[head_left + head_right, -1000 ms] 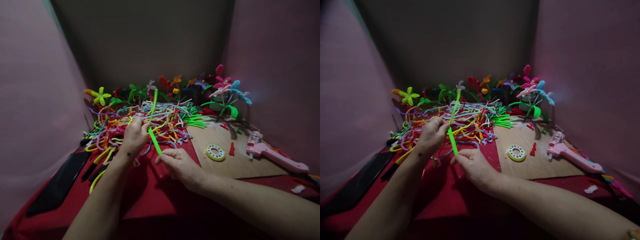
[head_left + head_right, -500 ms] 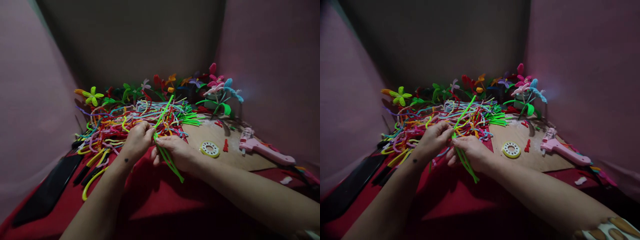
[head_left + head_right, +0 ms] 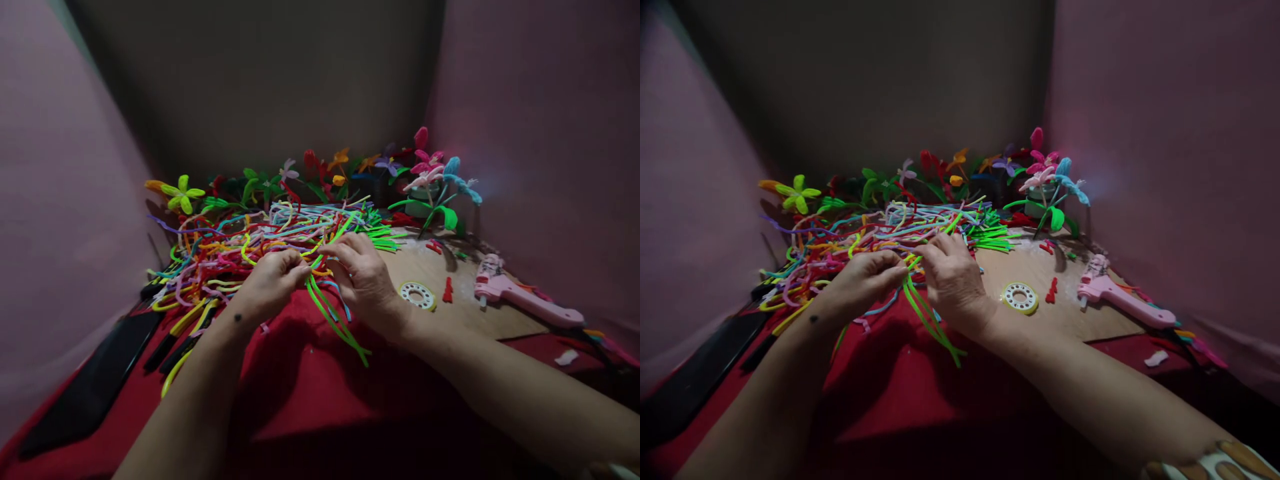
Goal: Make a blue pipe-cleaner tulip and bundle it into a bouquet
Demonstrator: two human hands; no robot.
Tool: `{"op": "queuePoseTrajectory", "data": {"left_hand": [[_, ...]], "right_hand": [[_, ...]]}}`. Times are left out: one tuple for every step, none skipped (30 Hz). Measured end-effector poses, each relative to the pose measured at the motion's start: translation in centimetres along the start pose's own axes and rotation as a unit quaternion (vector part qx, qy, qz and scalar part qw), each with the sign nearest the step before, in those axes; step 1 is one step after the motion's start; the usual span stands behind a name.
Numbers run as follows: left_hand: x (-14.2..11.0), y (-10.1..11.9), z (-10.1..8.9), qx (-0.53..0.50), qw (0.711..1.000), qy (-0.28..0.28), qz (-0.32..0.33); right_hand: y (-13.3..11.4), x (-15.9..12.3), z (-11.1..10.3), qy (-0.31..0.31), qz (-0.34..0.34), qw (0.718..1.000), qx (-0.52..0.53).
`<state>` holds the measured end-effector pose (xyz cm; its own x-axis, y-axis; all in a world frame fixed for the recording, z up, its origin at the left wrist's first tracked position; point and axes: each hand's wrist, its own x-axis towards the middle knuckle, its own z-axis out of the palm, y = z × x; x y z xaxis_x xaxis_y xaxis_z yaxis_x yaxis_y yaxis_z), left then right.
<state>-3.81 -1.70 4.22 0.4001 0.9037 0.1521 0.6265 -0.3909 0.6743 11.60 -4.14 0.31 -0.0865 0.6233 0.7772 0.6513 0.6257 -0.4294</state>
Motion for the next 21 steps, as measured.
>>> {"op": "queuePoseTrajectory", "data": {"left_hand": [[-0.1,0.2,-0.1,-0.015,1.000,-0.018,-0.005],[-0.2,0.4,-0.2,-0.028,0.999,-0.032,-0.010],[-0.3,0.5,-0.2,-0.040,0.998,-0.039,-0.016],[-0.3,0.6,-0.1,-0.052,0.998,-0.040,-0.022],[-0.4,0.6,-0.1,-0.066,0.997,-0.035,-0.027],[-0.4,0.7,0.0,-0.082,0.996,-0.027,-0.030],[-0.3,0.6,0.1,-0.099,0.994,-0.019,-0.031],[-0.3,0.6,0.3,-0.118,0.993,-0.011,-0.031],[-0.2,0.6,0.4,-0.135,0.990,-0.003,-0.030],[-0.2,0.5,0.5,-0.148,0.988,0.006,-0.029],[-0.2,0.5,0.6,-0.155,0.987,0.015,-0.028],[-0.1,0.5,0.6,-0.156,0.987,0.026,-0.024],[-0.1,0.5,0.7,-0.151,0.988,0.040,-0.018],[-0.1,0.5,0.7,-0.144,0.988,0.052,-0.011],[-0.1,0.5,0.8,-0.136,0.989,0.060,-0.003],[-0.1,0.4,0.8,-0.131,0.989,0.066,0.003],[-0.1,0.4,0.9,-0.126,0.990,0.070,0.007],[0.0,0.3,1.0,-0.119,0.990,0.075,0.010],[0.0,0.2,1.1,-0.111,0.991,0.079,0.010],[0.0,0.1,1.2,-0.104,0.991,0.087,0.009],[0.1,0.0,1.3,-0.099,0.990,0.096,0.007]], "right_hand": [[0.2,0.2,-0.1,0.003,-0.048,0.998,-0.034],[0.3,0.4,-0.2,-0.008,-0.081,0.995,-0.054],[0.3,0.5,-0.2,-0.026,-0.095,0.993,-0.065],[0.3,0.5,-0.2,-0.045,-0.093,0.992,-0.068],[0.1,0.5,-0.2,-0.062,-0.072,0.994,-0.062],[-0.1,0.4,-0.2,-0.079,-0.033,0.995,-0.042],[-0.4,0.4,-0.2,-0.092,0.021,0.995,-0.006],[-0.7,0.4,-0.2,-0.105,0.083,0.990,0.048],[-1.0,0.4,-0.2,-0.118,0.145,0.975,0.117],[-1.2,0.4,-0.2,-0.129,0.203,0.951,0.193],[-1.4,0.4,-0.2,-0.137,0.254,0.919,0.267],[-1.5,0.5,-0.2,-0.142,0.298,0.883,0.335],[-1.5,0.6,-0.2,-0.147,0.336,0.845,0.390],[-1.4,0.6,-0.2,-0.152,0.368,0.810,0.431],[-1.3,0.7,-0.1,-0.155,0.392,0.781,0.461],[-1.2,0.7,-0.1,-0.160,0.407,0.760,0.481],[-1.1,0.8,-0.1,-0.167,0.415,0.746,0.493],[-1.0,0.8,0.0,-0.175,0.419,0.739,0.498],[-0.9,0.8,0.0,-0.185,0.423,0.733,0.499],[-0.9,0.8,0.0,-0.196,0.430,0.728,0.497],[-0.8,0.8,0.1,-0.203,0.437,0.725,0.492]]}}
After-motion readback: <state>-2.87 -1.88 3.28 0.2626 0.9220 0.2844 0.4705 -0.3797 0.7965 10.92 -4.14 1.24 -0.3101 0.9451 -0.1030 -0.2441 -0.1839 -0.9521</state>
